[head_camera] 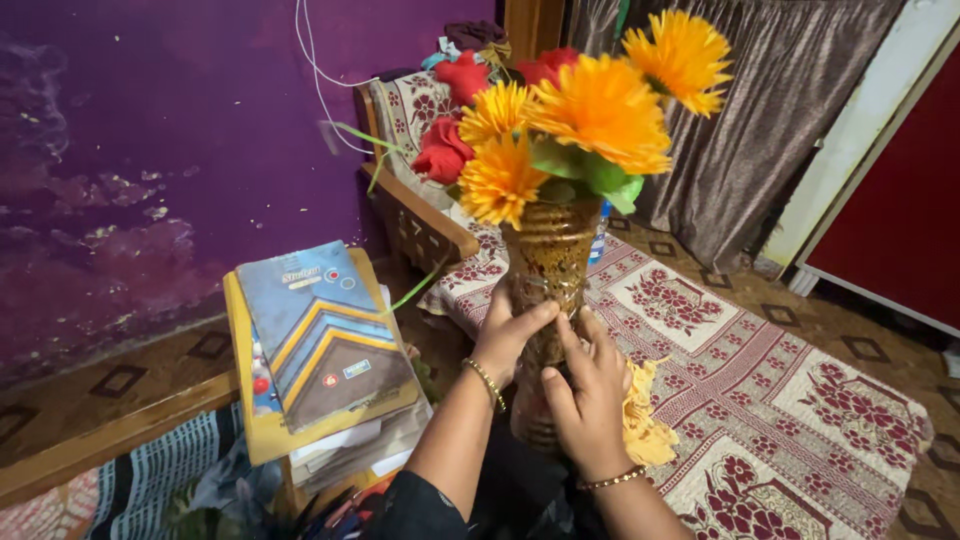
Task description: The person gathers papers and notebooks from a table, stacks them on a nearby chair, removes a tablecloth, and wipes the table surface with a cloth. They also move a vase and pens to the chair during the process.
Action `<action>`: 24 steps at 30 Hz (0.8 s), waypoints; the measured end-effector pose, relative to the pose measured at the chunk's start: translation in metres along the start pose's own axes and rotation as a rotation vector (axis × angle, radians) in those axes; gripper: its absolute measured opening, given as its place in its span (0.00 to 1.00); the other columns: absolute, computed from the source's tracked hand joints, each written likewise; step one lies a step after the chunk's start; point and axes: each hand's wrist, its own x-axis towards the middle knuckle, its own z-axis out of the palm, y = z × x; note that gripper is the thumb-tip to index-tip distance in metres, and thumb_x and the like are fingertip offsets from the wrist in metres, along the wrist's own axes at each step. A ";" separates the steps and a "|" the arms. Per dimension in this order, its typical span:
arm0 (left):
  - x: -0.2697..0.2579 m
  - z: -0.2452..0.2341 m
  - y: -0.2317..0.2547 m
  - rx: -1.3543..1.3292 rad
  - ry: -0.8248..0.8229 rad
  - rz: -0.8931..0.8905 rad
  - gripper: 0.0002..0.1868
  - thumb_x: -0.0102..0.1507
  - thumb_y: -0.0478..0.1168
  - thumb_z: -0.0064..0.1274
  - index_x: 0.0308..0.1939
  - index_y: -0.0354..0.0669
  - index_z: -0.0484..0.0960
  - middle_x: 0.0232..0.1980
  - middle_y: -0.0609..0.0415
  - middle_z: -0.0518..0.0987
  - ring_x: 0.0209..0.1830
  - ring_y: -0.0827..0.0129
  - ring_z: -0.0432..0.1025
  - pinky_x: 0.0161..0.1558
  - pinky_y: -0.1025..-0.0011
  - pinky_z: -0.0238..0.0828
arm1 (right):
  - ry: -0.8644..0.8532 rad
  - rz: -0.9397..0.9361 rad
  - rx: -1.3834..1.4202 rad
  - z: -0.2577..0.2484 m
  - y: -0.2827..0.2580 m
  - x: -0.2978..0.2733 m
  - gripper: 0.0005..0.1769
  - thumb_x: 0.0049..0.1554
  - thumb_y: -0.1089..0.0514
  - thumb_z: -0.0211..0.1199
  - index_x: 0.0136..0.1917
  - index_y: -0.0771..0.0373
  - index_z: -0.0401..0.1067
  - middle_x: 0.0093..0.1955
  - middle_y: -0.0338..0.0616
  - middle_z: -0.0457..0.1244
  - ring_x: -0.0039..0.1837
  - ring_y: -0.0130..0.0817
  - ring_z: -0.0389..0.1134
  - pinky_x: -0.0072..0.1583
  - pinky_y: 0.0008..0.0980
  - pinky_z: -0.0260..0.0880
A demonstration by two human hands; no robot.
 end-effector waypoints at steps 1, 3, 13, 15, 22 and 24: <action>-0.001 0.001 0.000 0.005 0.013 -0.012 0.36 0.57 0.38 0.65 0.66 0.41 0.66 0.56 0.55 0.78 0.54 0.70 0.74 0.57 0.67 0.74 | -0.002 -0.024 -0.008 0.000 -0.001 -0.002 0.36 0.54 0.50 0.61 0.75 0.56 0.66 0.78 0.58 0.54 0.76 0.54 0.55 0.72 0.49 0.47; -0.004 0.003 -0.001 0.015 0.041 -0.041 0.36 0.56 0.39 0.65 0.66 0.43 0.66 0.54 0.56 0.78 0.52 0.71 0.74 0.55 0.68 0.74 | 0.003 -0.040 -0.039 -0.001 -0.004 -0.007 0.37 0.52 0.48 0.63 0.74 0.57 0.67 0.79 0.59 0.53 0.75 0.55 0.54 0.72 0.49 0.47; -0.016 -0.007 -0.007 -0.003 0.002 -0.020 0.27 0.59 0.39 0.66 0.60 0.35 0.75 0.53 0.55 0.80 0.51 0.70 0.75 0.54 0.69 0.74 | -0.040 -0.121 0.032 0.009 0.020 -0.034 0.30 0.51 0.53 0.66 0.68 0.52 0.74 0.80 0.57 0.55 0.77 0.53 0.57 0.75 0.48 0.51; -0.021 -0.008 -0.011 -0.074 0.075 -0.053 0.28 0.58 0.40 0.65 0.59 0.37 0.74 0.52 0.55 0.80 0.50 0.69 0.75 0.54 0.67 0.75 | 0.007 -0.051 0.098 0.013 0.032 -0.032 0.34 0.51 0.55 0.68 0.71 0.53 0.69 0.77 0.52 0.59 0.77 0.49 0.59 0.77 0.45 0.54; -0.055 -0.012 -0.014 -0.223 0.038 -0.036 0.40 0.53 0.48 0.64 0.66 0.37 0.69 0.57 0.54 0.78 0.57 0.67 0.74 0.59 0.65 0.71 | -0.465 0.496 0.889 0.030 0.061 -0.026 0.61 0.47 0.55 0.75 0.81 0.60 0.39 0.75 0.47 0.56 0.75 0.40 0.57 0.73 0.41 0.56; -0.053 -0.012 -0.014 -0.180 0.005 -0.026 0.43 0.53 0.47 0.66 0.68 0.38 0.66 0.58 0.52 0.77 0.57 0.66 0.73 0.60 0.64 0.70 | -0.415 0.540 0.883 0.036 0.063 -0.034 0.59 0.45 0.54 0.76 0.80 0.63 0.45 0.71 0.49 0.59 0.72 0.41 0.61 0.70 0.40 0.61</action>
